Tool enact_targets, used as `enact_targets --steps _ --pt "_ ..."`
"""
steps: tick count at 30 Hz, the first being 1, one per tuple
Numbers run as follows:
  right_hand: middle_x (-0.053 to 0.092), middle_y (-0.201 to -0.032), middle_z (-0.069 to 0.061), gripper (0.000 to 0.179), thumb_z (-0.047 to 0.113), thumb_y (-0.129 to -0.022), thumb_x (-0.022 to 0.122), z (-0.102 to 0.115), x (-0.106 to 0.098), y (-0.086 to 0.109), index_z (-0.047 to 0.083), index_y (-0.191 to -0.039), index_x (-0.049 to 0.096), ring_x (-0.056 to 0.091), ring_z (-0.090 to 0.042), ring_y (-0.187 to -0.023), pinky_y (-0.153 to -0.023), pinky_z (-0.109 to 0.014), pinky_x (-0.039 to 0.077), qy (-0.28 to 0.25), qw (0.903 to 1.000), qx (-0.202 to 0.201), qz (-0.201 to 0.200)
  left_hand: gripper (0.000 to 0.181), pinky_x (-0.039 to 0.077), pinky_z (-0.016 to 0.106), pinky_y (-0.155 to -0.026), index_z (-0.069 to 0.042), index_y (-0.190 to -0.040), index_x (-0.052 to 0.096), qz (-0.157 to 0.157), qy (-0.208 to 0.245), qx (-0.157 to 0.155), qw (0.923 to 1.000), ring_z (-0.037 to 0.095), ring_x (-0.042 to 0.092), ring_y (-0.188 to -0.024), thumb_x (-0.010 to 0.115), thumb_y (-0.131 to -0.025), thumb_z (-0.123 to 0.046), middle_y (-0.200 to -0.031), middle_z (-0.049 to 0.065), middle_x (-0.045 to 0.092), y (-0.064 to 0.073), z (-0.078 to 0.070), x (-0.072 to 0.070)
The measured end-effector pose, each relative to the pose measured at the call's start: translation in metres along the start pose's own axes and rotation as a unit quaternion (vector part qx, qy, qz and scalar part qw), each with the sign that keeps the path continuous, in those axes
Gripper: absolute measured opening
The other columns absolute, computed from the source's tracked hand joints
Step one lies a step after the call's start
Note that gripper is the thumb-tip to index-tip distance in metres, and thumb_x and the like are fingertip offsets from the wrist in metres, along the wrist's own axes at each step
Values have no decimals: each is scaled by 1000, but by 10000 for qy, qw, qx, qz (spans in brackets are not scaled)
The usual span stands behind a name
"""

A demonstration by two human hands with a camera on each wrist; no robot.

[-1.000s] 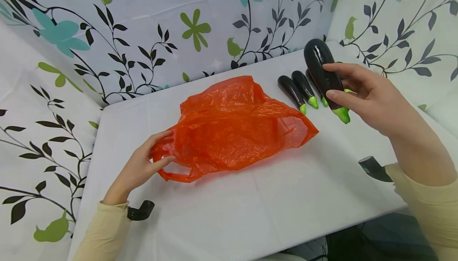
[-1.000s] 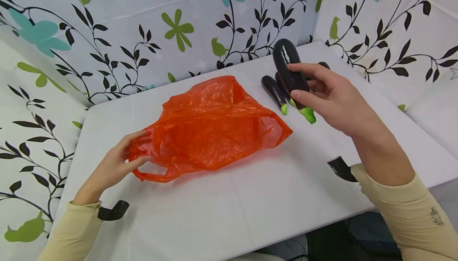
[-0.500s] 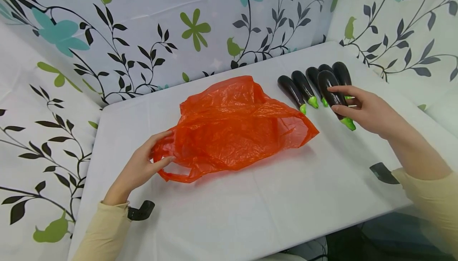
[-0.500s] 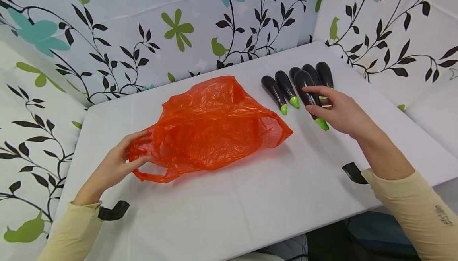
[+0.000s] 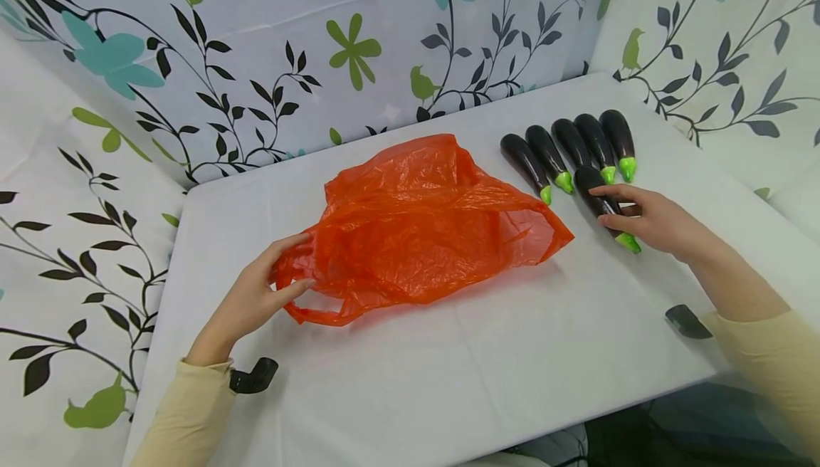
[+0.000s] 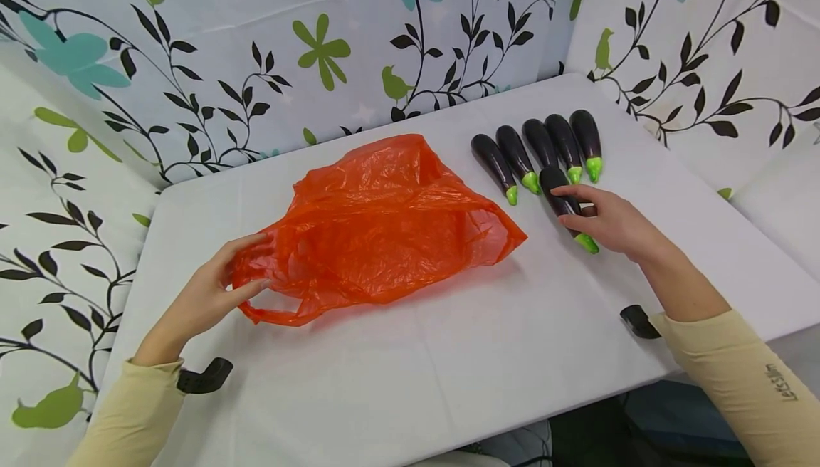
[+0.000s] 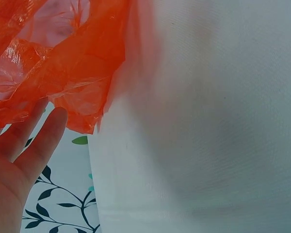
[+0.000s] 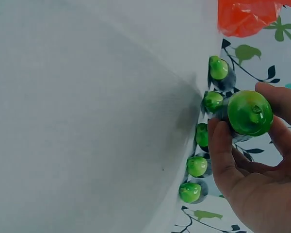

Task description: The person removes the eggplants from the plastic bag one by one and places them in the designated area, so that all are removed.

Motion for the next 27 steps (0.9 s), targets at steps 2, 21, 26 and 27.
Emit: enact_targets --steps 2,21,26,27 --pt "29 -141 -23 57 44 -89 55 -4 2 0 24 -138 37 30 -44 -121 -86 -61 42 -17 10000 62 56 62 47 14 -83 -16 -138 39 5 -12 -1 10000 18 51 -111 67 -83 -12 -132 5 48 -1 0 0" --pt "30 -140 -23 58 42 -88 57 -11 10 4 22 -139 37 26 -44 -123 -89 -66 35 -15 9994 53 342 62 50 21 -85 -23 -139 37 45 36 -42 10000 17 49 -114 67 -84 -16 -134 1 46 -4 7 4" --pt "28 -142 -23 58 40 -89 56 -13 11 3 22 -140 36 24 -46 -124 -90 -68 32 7 9992 95 387 62 49 20 -85 -23 -139 37 71 21 -41 10000 17 49 -114 67 -84 -17 -134 1 46 -5 10 4" --pt "28 -142 -23 58 40 -89 56 -14 11 3 22 -140 36 24 -46 -125 -90 -68 32 4 9992 93 389 62 49 18 -84 -24 -139 37 74 26 -28 10000 17 49 -114 67 -84 -19 -135 1 46 -5 14 5"
Point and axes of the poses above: each hand's wrist, its own y-axis away from the middle knuckle, its own x-axis out of the palm, z = x × y, the point moved 7 cm from there along -y, towards the middle knuckle
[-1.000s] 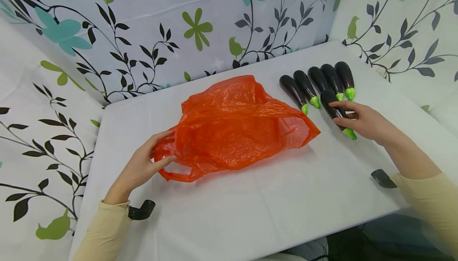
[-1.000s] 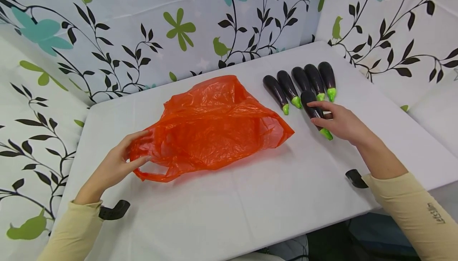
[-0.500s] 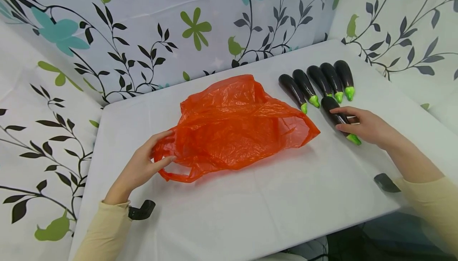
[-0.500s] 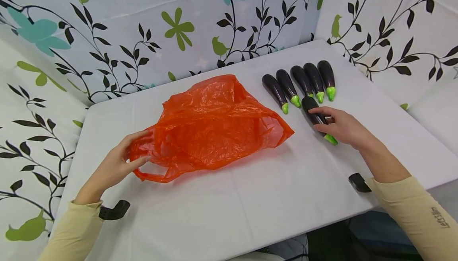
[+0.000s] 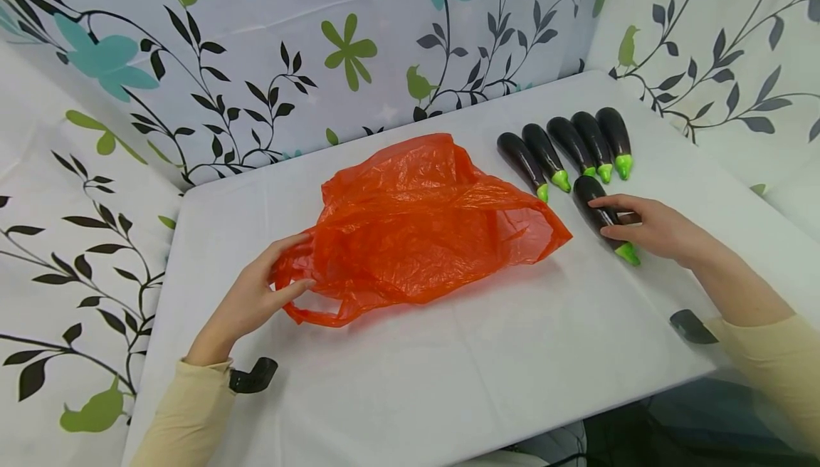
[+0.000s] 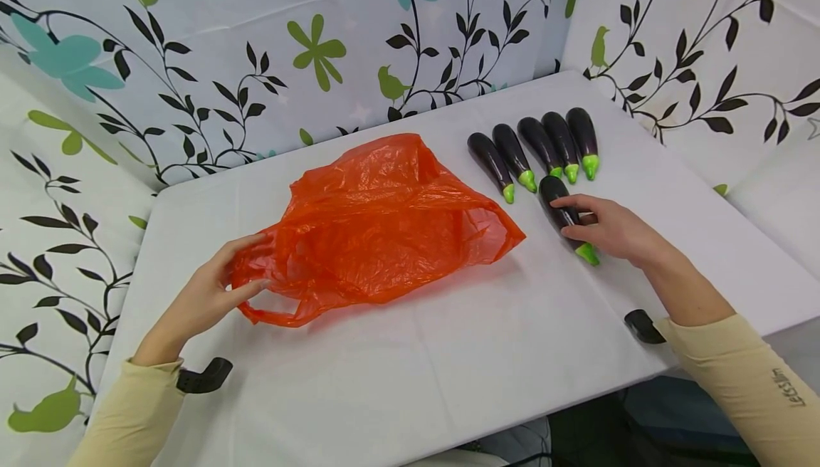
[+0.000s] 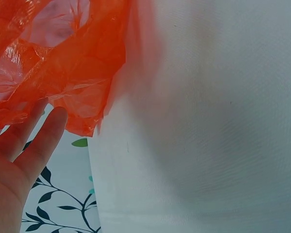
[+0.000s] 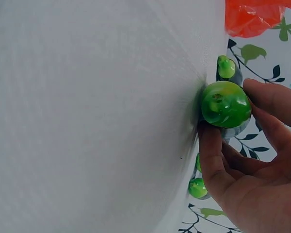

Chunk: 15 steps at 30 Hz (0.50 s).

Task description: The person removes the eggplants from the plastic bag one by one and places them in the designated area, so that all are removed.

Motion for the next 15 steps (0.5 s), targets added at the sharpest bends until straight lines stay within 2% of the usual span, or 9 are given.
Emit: enact_targets --steps 5,8,15 --pt "29 -141 -23 58 39 -89 56 0 0 0 21 -140 35 25 -45 -123 -90 -67 33 -26 10000 15 -11 65 47 13 -82 -36 -138 35 2 71 94 9999 10 49 -113 68 -83 -29 -136 -7 44 -3 21 3" --pt "29 -140 -24 58 39 -90 56 -1 0 1 21 -141 35 25 -45 -123 -90 -67 33 -49 10000 46 -29 65 48 14 -82 -36 -138 35 3 53 93 9999 10 49 -112 68 -83 -27 -136 -7 44 -3 21 3" --pt "30 -139 -24 58 39 -90 56 -4 -1 0 22 -140 35 27 -45 -122 -89 -66 35 -105 9999 100 -63 67 48 14 -81 -28 -139 35 -42 -4 48 10000 16 51 -112 69 -82 -17 -136 0 44 -4 24 4"
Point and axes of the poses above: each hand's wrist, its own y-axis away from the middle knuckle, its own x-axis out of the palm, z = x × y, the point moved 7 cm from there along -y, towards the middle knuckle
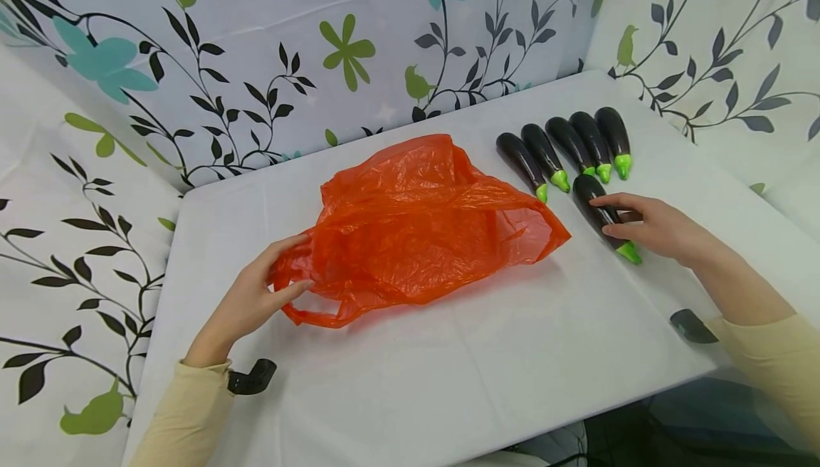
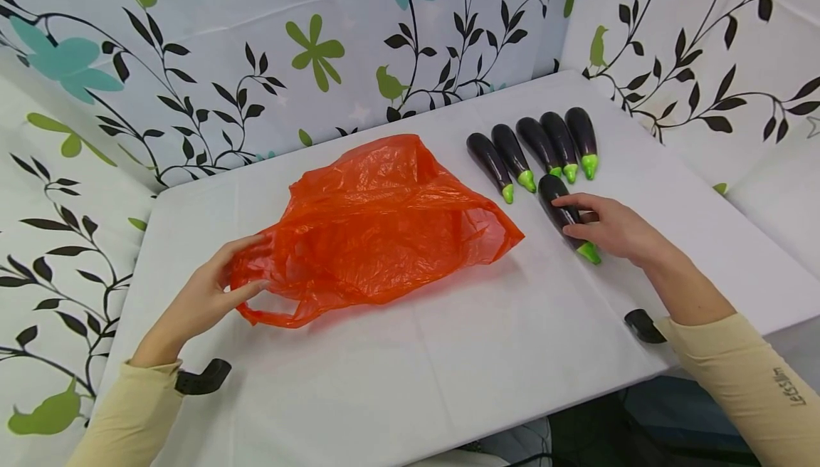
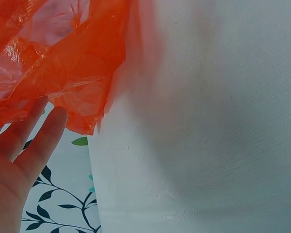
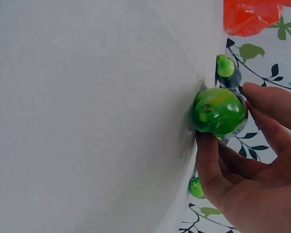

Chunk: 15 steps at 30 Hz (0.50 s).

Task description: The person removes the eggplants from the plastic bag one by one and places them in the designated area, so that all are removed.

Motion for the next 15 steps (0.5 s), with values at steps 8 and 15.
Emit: enact_targets --steps 8,15 --pt "33 -138 -22 56 39 -90 55 2 -4 3 23 -140 35 33 -42 -120 -87 -62 39 -89 9999 -76 -6 65 46 12 -83 -31 -139 35 -23 270 113 9996 8 49 -112 67 -84 -20 -137 -5 43 4 -3 -8" --pt "31 -142 -23 60 43 -91 50 7 -19 1 19 -143 30 39 -42 -122 -92 -61 39 -72 9999 -105 -67 59 47 15 -87 -25 -143 29 -60 1277 234 9915 10 44 -125 54 -92 -9 -144 4 36 4 -2 -21"
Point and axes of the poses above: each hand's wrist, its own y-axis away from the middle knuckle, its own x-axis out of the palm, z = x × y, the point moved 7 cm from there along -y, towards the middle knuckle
